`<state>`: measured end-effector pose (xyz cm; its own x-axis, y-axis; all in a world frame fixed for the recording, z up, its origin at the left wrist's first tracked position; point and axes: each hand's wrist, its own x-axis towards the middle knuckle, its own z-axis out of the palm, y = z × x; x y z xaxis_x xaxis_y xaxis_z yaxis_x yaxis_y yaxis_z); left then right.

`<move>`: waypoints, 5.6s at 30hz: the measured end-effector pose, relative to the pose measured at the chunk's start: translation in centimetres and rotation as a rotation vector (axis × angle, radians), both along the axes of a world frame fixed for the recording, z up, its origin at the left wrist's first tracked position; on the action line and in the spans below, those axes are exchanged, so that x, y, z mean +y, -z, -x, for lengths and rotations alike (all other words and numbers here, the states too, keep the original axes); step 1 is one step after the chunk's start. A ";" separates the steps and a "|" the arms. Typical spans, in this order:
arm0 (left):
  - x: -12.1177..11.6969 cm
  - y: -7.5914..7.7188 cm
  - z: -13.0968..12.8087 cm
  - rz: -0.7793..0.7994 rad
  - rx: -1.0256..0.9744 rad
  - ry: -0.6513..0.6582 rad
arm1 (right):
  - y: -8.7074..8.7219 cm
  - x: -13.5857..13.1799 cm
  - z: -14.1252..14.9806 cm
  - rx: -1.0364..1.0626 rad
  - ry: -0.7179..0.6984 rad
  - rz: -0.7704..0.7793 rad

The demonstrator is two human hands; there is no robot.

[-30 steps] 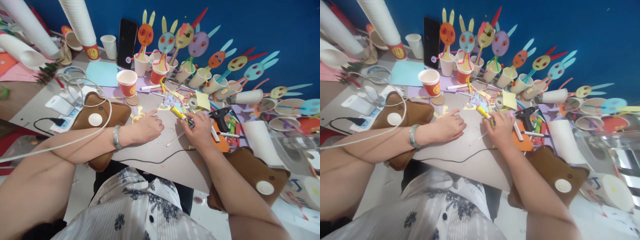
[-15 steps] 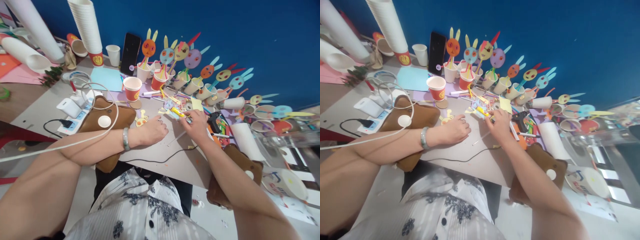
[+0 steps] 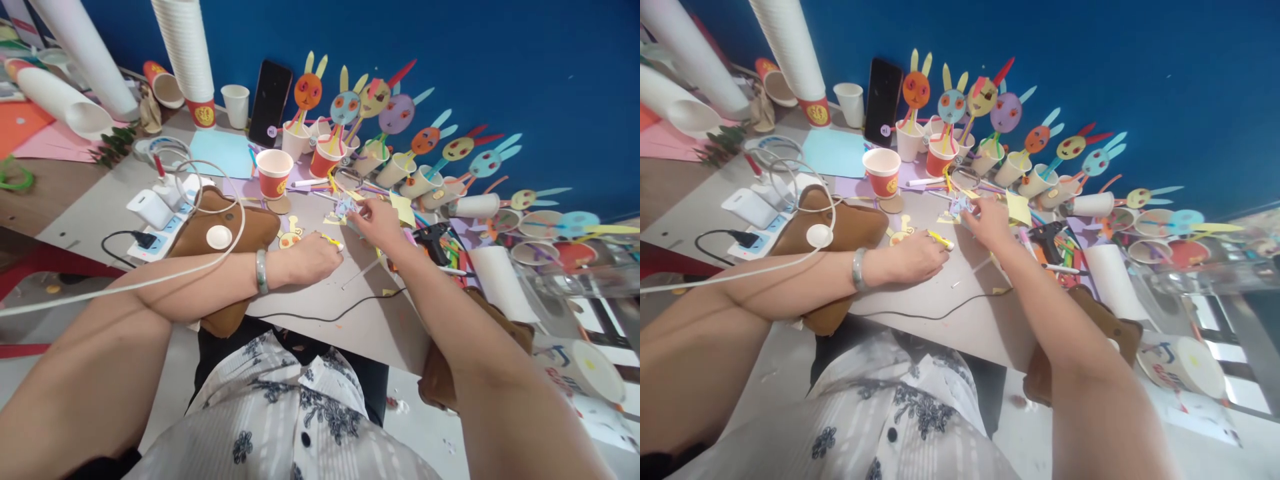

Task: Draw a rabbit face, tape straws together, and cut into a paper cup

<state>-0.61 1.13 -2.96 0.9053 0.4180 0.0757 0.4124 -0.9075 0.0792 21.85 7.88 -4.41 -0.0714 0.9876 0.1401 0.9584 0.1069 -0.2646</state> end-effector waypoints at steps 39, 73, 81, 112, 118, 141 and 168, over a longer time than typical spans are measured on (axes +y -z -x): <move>-2.7 -1.0 0.6 0.018 0.064 0.332 | -1.5 0.0 -0.5 -0.370 -0.257 0.125; -2.6 0.5 0.4 -0.163 -0.218 0.335 | -3.7 -5.8 -2.0 0.792 0.210 -0.157; -2.2 0.8 -0.2 -0.137 -0.174 0.258 | -2.4 -9.4 -1.3 0.456 0.165 -0.338; -0.7 -1.3 -0.9 1.380 -0.522 -0.409 | -1.5 -10.7 -0.9 -0.302 -0.765 -0.716; -0.8 -0.8 -1.0 1.357 -0.550 -0.307 | -1.0 -10.8 -0.5 -0.294 -0.794 -0.648; -0.5 -0.2 -1.8 1.534 -0.559 -0.552 | -0.3 -10.4 -1.0 0.053 -0.524 -0.701; -1.2 -1.0 -0.4 1.439 -0.527 -0.221 | 0.7 -10.9 -1.8 0.834 -0.012 -0.419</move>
